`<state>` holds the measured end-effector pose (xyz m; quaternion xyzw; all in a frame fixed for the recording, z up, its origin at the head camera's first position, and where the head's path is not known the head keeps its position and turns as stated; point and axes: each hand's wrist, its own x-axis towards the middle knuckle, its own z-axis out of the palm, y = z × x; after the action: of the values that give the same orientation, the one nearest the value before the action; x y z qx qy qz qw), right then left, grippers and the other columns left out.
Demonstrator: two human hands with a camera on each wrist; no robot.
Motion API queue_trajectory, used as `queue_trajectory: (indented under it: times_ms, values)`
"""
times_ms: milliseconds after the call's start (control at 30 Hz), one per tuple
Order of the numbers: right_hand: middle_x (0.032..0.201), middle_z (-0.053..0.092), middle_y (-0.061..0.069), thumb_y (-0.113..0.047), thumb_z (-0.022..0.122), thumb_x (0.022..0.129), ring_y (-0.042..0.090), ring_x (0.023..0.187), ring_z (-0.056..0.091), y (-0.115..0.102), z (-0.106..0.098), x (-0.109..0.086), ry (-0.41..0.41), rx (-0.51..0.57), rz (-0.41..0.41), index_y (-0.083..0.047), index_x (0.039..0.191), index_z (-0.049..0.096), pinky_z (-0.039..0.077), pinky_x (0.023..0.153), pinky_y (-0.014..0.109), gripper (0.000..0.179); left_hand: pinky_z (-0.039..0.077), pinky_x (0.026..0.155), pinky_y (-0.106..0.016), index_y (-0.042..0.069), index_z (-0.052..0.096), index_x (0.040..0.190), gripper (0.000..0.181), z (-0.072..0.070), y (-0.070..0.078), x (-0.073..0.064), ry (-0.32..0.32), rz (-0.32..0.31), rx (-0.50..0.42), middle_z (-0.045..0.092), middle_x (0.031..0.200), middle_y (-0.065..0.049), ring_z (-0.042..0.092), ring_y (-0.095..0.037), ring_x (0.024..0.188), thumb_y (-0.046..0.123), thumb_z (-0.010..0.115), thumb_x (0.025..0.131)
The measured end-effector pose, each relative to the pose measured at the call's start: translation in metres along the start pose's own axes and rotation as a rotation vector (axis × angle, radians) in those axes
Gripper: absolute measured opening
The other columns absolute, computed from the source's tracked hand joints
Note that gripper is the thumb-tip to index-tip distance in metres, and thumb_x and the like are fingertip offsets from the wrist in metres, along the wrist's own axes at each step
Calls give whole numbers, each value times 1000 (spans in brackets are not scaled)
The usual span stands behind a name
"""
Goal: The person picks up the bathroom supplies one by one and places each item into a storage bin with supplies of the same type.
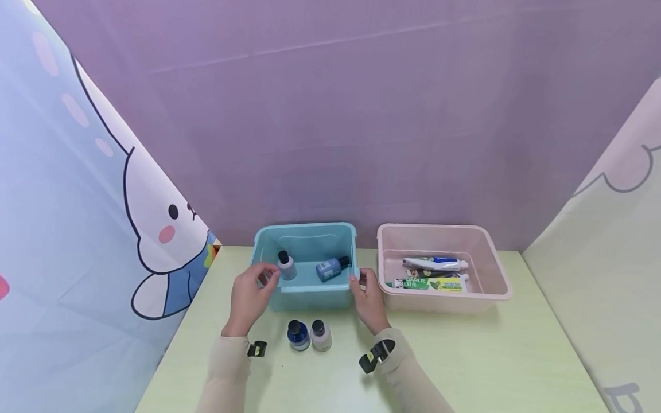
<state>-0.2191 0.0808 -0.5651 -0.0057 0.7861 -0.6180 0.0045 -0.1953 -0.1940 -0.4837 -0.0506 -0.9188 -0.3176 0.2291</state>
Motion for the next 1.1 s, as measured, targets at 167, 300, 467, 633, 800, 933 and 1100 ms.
queue_trajectory:
  times_ms: [167, 300, 467, 633, 800, 933, 1100]
  values:
    - [140, 51, 15, -45, 44, 109, 32, 128, 50, 1, 0, 0, 6, 8, 2, -9, 141, 44, 50, 104, 49, 48, 47, 62, -25, 16, 73, 97, 3, 8, 4, -12, 36, 22, -18, 69, 85, 4, 56, -8, 69, 17, 73, 94]
    - [140, 51, 14, -44, 45, 109, 32, 128, 51, 3, 0, 1, 15, 7, 3, -10, 141, 44, 49, 105, 52, 47, 47, 62, -24, 16, 72, 96, 4, 13, 8, -21, 68, 32, -42, 66, 83, 6, 56, -6, 70, 17, 75, 93]
    - [139, 52, 14, -44, 46, 108, 32, 126, 52, 3, 0, 1, 14, 9, 8, -11, 140, 44, 50, 103, 51, 47, 45, 60, -23, 16, 72, 95, 4, 15, 12, -34, 129, 32, -95, 63, 79, 6, 55, -6, 67, 15, 76, 92]
    - [139, 52, 15, -46, 46, 108, 32, 126, 52, 4, 1, 0, 18, 1, 11, -11, 140, 45, 51, 101, 51, 48, 45, 58, -21, 17, 72, 96, 8, 18, 11, -50, 157, 23, -122, 63, 78, 8, 54, -4, 65, 13, 77, 91]
    - [139, 53, 14, -46, 47, 107, 32, 126, 52, 5, 1, 0, 11, 9, 11, -12, 140, 45, 51, 102, 51, 47, 44, 58, -19, 20, 71, 95, 11, 21, 8, -64, 142, -16, -111, 62, 78, 11, 51, 0, 65, 13, 78, 89]
    - [140, 52, 13, -48, 46, 107, 32, 128, 52, 5, 0, 1, 12, 7, 16, -13, 140, 45, 50, 103, 52, 48, 42, 57, -20, 24, 71, 93, 12, 23, 5, -73, 97, -48, -119, 57, 74, 15, 47, 0, 61, 14, 78, 89]
    - [138, 53, 13, -47, 46, 107, 32, 125, 53, 6, 0, 2, 13, 14, 9, -13, 140, 45, 51, 102, 50, 47, 40, 57, -20, 28, 70, 91, 13, 25, 3, -82, 4, -89, -102, 56, 75, 18, 45, 0, 60, 20, 80, 87]
